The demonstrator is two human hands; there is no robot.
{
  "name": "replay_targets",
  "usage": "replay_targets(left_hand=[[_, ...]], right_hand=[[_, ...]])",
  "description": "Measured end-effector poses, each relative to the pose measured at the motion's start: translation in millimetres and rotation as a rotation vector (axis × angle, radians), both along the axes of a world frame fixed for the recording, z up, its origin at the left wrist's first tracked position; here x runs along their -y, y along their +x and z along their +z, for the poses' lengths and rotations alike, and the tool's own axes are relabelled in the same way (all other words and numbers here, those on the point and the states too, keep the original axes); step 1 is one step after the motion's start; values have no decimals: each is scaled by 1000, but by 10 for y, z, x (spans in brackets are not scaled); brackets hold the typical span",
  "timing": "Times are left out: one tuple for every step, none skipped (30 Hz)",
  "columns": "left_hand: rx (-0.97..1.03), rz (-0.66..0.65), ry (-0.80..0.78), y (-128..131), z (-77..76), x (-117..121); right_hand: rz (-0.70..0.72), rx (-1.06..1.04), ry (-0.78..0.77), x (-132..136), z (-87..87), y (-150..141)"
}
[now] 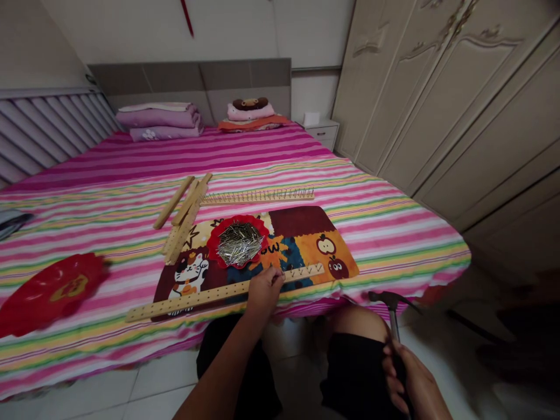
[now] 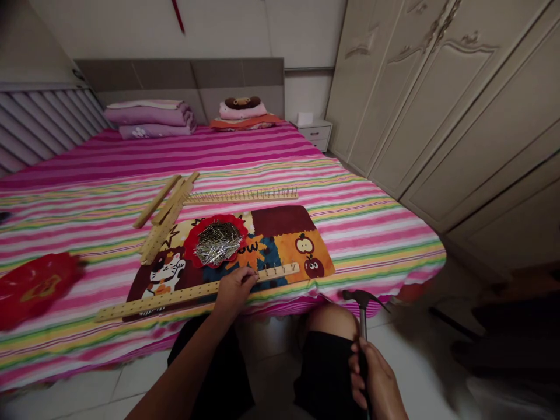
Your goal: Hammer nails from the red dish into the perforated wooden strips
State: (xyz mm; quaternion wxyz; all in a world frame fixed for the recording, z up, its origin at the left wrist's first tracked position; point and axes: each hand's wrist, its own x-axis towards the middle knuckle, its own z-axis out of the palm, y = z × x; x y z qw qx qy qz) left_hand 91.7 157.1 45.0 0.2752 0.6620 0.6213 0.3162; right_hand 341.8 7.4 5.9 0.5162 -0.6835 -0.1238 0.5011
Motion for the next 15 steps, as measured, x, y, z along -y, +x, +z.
replay_targets(left_hand=[[-27,-18,10,5,1,7],[-52,-33,21,12,0,14],[-75,-44,33,19,-3,22],[-97,-51,47,26,-8,30],[-118,-54,59,34,-15,37],[-139,-55,70,42,-22,44],[-159,-58,81,50,-30,50],[-179,-62,92,56,-39,55],[-200,-69,102,62,-47,59],[-220,-75,110,68,-55,63],[-240,-81,118,73,-63,66],[-261,-85,128,77,-70,69],[-282,-89,138,82,-78,71],[-305,-92,149,87,-84,73],[-326,-93,159,91,-89,73]], right_hand=[[-1,2,0,-4,-3,1],[-1,6,1,-7,-8,3],[-1,11,1,-7,-14,5],[-2,19,-1,-5,-20,4],[-4,28,-4,-1,-21,0],[-5,38,-9,3,-15,-9],[-5,49,-14,6,4,-28],[-4,58,-16,6,39,-57],[4,66,-16,1,92,-98],[23,75,-7,-11,163,-153],[53,83,12,-31,249,-219],[95,87,38,-61,344,-295],[150,94,81,-100,441,-377],[202,89,127,-146,532,-460],[255,86,169,-195,609,-538]])
